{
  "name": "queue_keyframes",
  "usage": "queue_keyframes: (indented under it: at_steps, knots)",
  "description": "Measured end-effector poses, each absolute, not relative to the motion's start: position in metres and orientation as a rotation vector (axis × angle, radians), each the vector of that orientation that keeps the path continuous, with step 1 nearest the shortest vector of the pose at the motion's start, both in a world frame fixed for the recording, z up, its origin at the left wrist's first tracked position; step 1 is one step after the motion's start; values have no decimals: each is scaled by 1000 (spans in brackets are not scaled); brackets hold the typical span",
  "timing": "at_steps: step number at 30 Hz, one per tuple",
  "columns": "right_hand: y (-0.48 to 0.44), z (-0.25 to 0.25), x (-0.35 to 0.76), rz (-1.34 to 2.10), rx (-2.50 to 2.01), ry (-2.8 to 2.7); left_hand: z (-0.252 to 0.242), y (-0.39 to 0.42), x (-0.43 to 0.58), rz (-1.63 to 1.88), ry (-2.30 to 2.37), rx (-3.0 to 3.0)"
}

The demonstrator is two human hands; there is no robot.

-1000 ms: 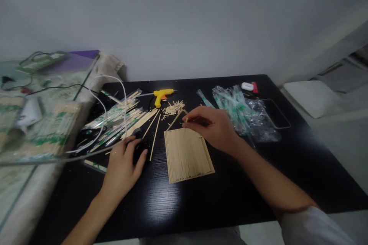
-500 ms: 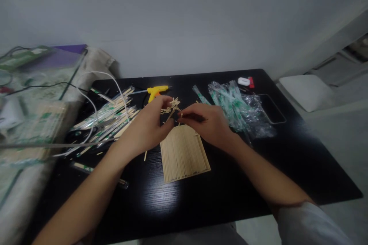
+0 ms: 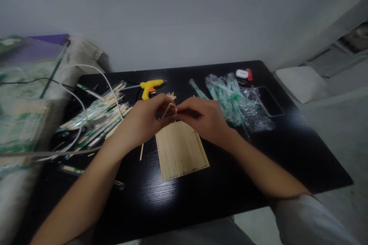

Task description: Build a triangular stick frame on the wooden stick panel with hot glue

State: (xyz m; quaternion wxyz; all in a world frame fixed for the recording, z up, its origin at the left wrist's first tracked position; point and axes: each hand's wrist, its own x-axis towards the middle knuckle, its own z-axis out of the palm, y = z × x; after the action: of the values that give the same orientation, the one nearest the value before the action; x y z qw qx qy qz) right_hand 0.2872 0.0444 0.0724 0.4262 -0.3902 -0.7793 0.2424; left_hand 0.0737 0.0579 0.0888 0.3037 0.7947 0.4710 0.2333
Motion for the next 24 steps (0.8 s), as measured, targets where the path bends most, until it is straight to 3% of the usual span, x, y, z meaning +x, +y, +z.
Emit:
queue_keyframes:
  at_steps: [11,24]
  knots:
    - [47,70,282,602,-996,-1948,93,54,80,679,1298,2145]
    - [59,82,285,920,-902,-1797,89,59,79,699,1362,2196]
